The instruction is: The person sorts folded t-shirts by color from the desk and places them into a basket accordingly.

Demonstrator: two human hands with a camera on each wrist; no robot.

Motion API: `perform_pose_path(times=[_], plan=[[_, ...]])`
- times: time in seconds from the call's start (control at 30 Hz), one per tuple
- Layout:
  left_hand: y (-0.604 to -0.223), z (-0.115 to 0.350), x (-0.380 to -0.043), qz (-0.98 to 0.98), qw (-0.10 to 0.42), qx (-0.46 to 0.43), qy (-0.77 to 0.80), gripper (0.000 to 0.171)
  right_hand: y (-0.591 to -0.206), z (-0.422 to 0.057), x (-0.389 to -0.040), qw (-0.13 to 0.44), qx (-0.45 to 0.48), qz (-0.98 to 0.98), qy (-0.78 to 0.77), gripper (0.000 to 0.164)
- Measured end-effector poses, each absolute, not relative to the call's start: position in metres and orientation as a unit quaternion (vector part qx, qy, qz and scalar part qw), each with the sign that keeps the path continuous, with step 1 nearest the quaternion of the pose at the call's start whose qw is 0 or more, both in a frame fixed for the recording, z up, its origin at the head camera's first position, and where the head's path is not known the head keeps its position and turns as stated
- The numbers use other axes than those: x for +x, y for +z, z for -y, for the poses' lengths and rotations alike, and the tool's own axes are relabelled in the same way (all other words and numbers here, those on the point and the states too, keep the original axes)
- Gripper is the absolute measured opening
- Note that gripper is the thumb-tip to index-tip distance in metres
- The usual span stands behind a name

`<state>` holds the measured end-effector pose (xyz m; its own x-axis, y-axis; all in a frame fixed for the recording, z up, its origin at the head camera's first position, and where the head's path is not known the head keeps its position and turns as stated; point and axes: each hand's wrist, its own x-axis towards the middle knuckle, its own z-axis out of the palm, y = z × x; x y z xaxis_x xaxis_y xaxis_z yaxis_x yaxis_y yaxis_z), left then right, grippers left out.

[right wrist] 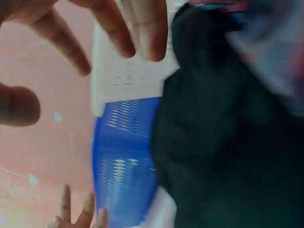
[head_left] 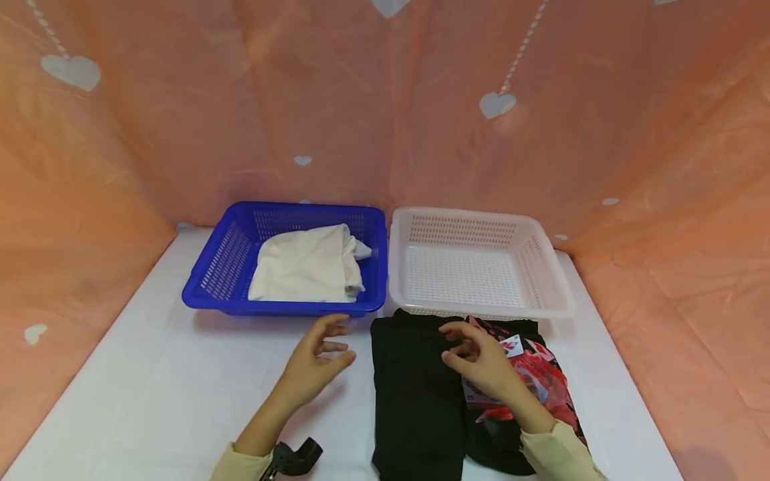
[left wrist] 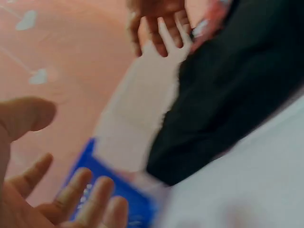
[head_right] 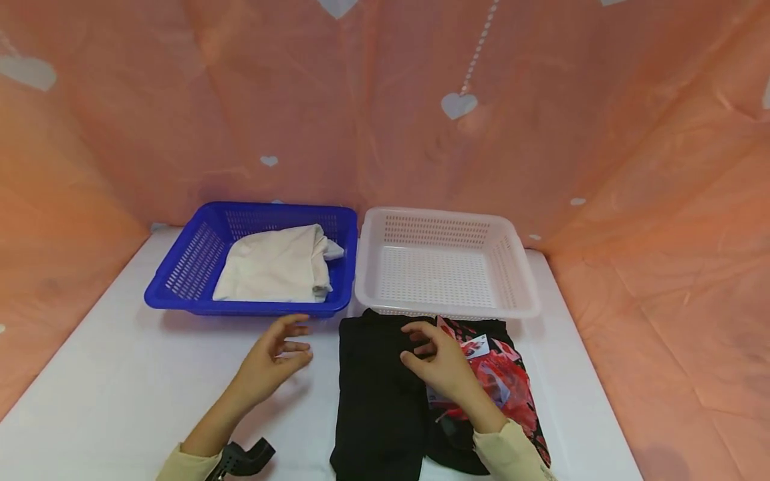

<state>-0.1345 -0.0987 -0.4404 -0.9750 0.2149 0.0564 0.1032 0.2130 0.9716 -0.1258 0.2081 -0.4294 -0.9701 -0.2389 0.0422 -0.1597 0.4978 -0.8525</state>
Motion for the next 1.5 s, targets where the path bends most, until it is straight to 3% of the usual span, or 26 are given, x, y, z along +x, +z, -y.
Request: perform_pose_path(times=[0.2,0.4,0.63,1.1,1.33,1.5], plan=[[-0.465,0.074,-0.117,-0.791,0.150,0.107,0.583,0.065,-0.444,-0.214,-0.109,0.067,-0.038,-0.900,-0.429,0.047],[-0.480,0.062,-0.110,-0.776,0.194,0.126,0.587,0.077,-0.454,-0.217,-0.106,0.095,-0.059,-0.902,-0.417,0.052],[-0.487,0.053,-0.107,-0.769,0.191,0.111,0.600,0.093,-0.463,-0.212,-0.108,0.107,-0.080,-0.890,-0.436,0.054],[-0.483,0.036,-0.108,-0.789,0.205,0.107,0.568,0.084,-0.469,-0.199,-0.113,0.106,-0.116,-0.908,-0.388,0.060],[-0.481,0.034,-0.106,-0.819,0.189,0.114,0.530,0.087,-0.474,-0.200,-0.117,0.152,-0.157,-0.852,-0.476,0.059],[-0.481,0.033,-0.106,-0.792,0.211,0.124,0.560,0.088,-0.475,-0.201,-0.119,0.200,-0.185,-0.811,-0.518,0.060]])
